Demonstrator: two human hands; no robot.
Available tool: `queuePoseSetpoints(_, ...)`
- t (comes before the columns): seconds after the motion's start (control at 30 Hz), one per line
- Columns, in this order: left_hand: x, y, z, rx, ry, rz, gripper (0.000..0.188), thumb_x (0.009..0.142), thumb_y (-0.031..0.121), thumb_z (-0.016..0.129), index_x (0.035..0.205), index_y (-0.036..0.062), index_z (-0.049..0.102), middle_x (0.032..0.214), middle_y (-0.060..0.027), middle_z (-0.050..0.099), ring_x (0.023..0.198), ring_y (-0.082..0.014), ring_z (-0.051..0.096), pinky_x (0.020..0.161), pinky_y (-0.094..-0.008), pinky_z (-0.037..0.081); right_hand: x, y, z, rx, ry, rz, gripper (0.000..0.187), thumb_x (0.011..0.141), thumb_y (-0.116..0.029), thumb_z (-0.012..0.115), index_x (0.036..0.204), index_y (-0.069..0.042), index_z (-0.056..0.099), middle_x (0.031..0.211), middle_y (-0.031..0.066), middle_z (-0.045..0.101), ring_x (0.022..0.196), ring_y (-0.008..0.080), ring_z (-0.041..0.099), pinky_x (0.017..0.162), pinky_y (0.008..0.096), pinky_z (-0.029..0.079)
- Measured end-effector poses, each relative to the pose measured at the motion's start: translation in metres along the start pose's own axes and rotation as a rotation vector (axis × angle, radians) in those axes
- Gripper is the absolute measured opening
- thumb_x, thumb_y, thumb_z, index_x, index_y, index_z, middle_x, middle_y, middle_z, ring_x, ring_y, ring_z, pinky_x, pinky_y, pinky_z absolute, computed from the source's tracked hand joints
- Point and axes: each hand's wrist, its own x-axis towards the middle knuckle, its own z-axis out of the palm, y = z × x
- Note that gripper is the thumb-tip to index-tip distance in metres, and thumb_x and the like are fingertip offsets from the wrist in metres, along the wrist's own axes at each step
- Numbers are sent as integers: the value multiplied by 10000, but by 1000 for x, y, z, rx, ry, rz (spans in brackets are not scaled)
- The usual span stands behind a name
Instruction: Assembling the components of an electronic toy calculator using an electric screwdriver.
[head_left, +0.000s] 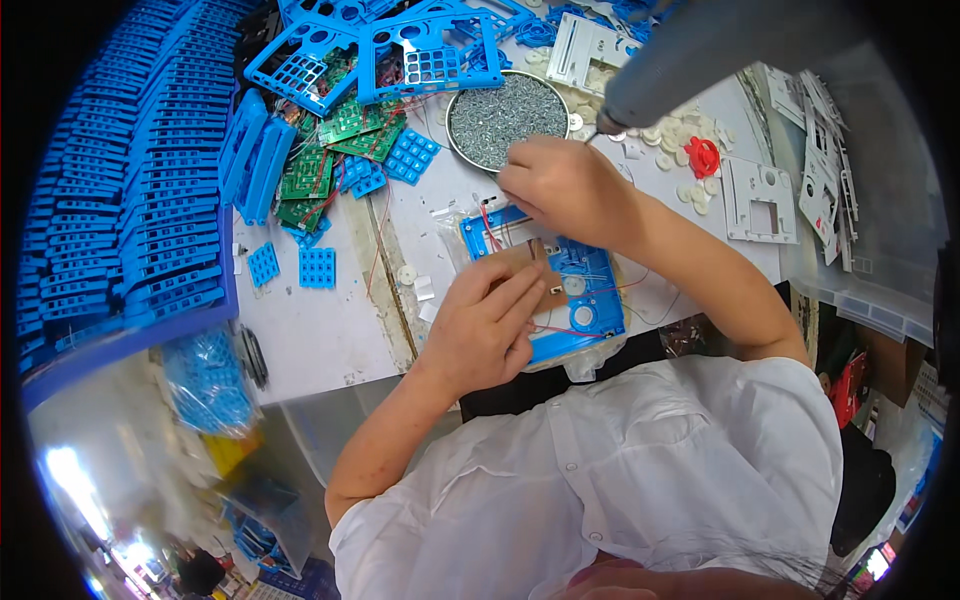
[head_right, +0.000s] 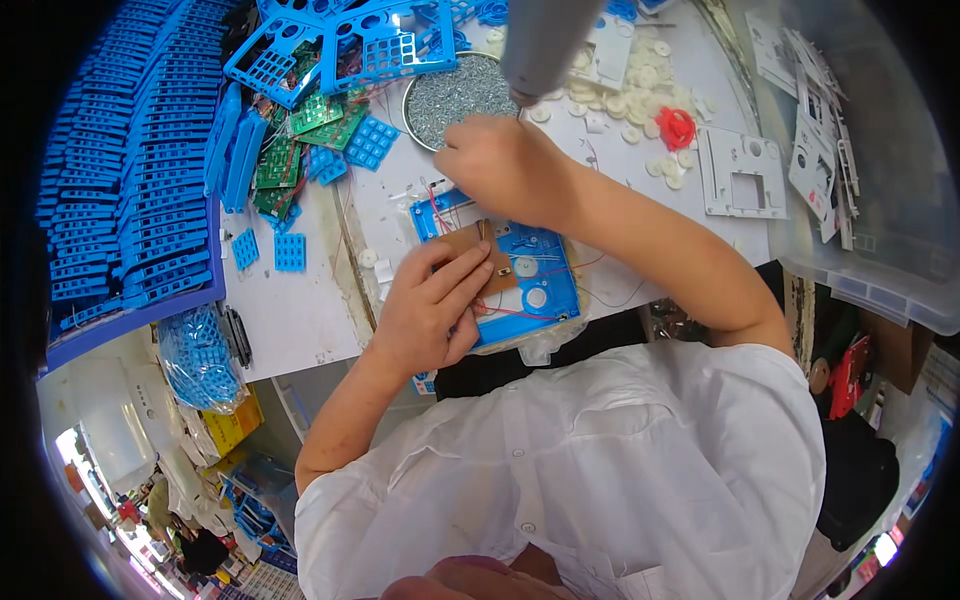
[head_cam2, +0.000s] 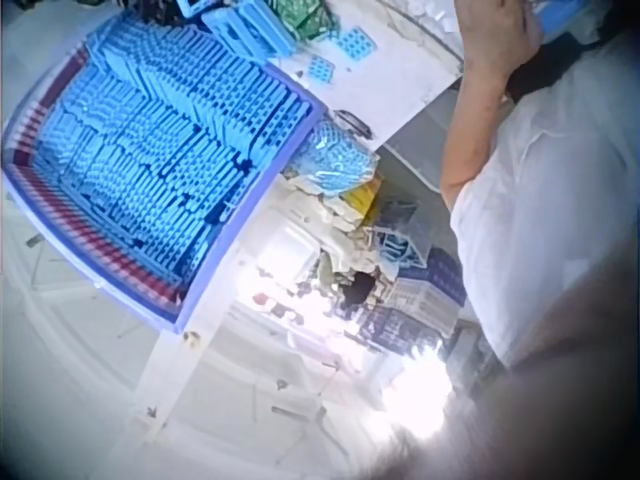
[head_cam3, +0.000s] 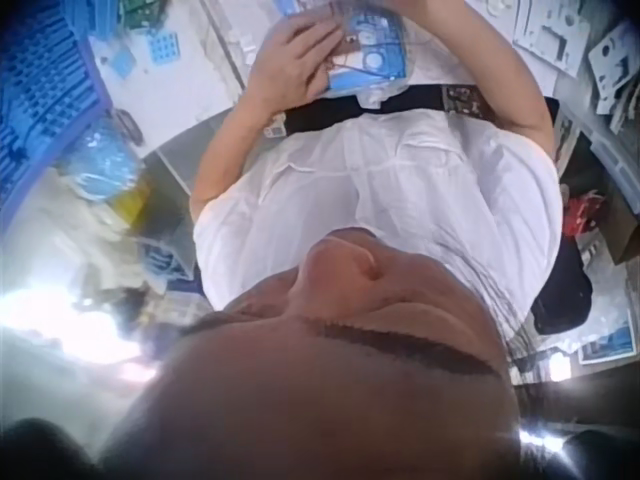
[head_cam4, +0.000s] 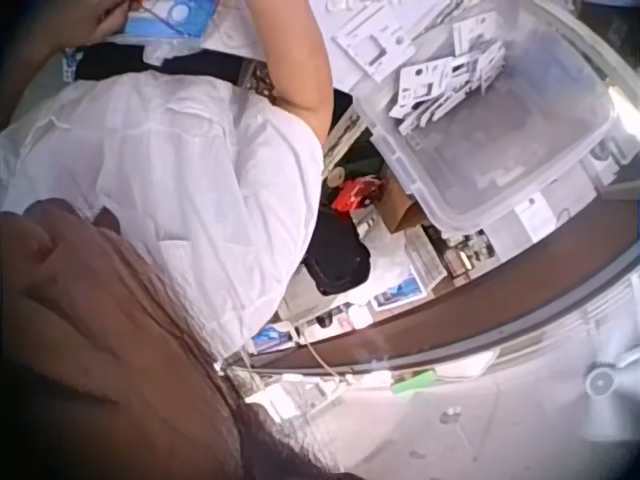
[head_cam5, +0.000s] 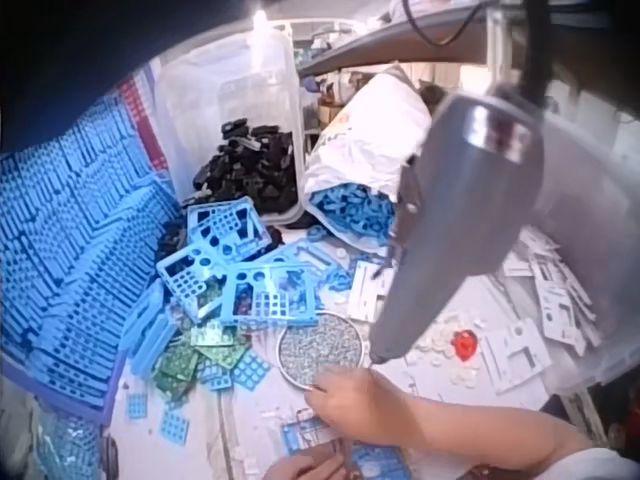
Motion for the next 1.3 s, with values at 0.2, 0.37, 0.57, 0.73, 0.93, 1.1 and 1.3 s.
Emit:
queuePoseSetpoints(0.2, 18, -9, -18, -112, 168, -159, 141, 793, 136, 697, 912, 64, 723, 990, -53, 720, 986, -267, 627, 1015, -504, 390, -38, -30, -13, -163, -95, -27, 100, 711, -131, 673, 775, -70, 626, 797, 64, 579, 860, 249, 627, 707, 378, 539)
queuePoseSetpoints(0.37, 43, -42, -17, 94, 434, -567, 144, 868, 228, 740, 831, 89, 733, 872, -44, 696, 867, -271, 611, 874, -461, 373, -47, -65, -29, -174, -380, 25, 119, 712, -116, 686, 814, -58, 662, 823, 75, 621, 870, 233, 633, 752, 343, 536)
queuePoseSetpoints(0.57, 47, -57, -6, -135, 309, -626, 103, 858, 242, 766, 871, 141, 778, 914, -22, 710, 944, -234, 611, 915, -452, 349, -62, -61, -38, 58, -257, 97, 170, 728, -85, 710, 885, -32, 670, 909, 102, 641, 896, 266, 639, 774, 358, 551)
queuePoseSetpoints(0.73, 47, -22, -1, 385, 465, -390, 122, 820, 212, 793, 922, 147, 782, 951, 0, 724, 952, -215, 622, 891, -435, 376, -70, -58, -38, -57, -194, 207, 169, 741, -76, 695, 897, -30, 648, 910, 99, 621, 895, 267, 632, 744, 373, 559)
queuePoseSetpoints(0.93, 54, -34, -1, -103, 153, -90, 104, 822, 158, 778, 922, 133, 763, 935, -8, 711, 948, -223, 629, 901, -402, 403, -60, -57, -43, -142, -202, 209, 110, 749, -92, 687, 842, -40, 662, 888, 90, 619, 909, 259, 612, 765, 376, 547)
queuePoseSetpoints(1.1, 55, -35, -11, -68, -31, -42, 85, 840, 129, 761, 922, 112, 754, 883, -20, 682, 915, -239, 637, 897, -391, 424, -51, -33, -45, -41, -294, 77, 127, 748, -126, 708, 861, -69, 714, 871, 67, 654, 968, 250, 604, 816, 387, 535)
queuePoseSetpoints(1.3, 47, -32, 3, -77, 95, -89, 89, 854, 84, 734, 941, 98, 752, 897, -20, 675, 905, -236, 640, 890, -404, 442, -60, -31, -29, 83, -162, 98, 146, 758, -90, 752, 876, -55, 672, 848, 61, 627, 960, 259, 591, 796, 358, 524)
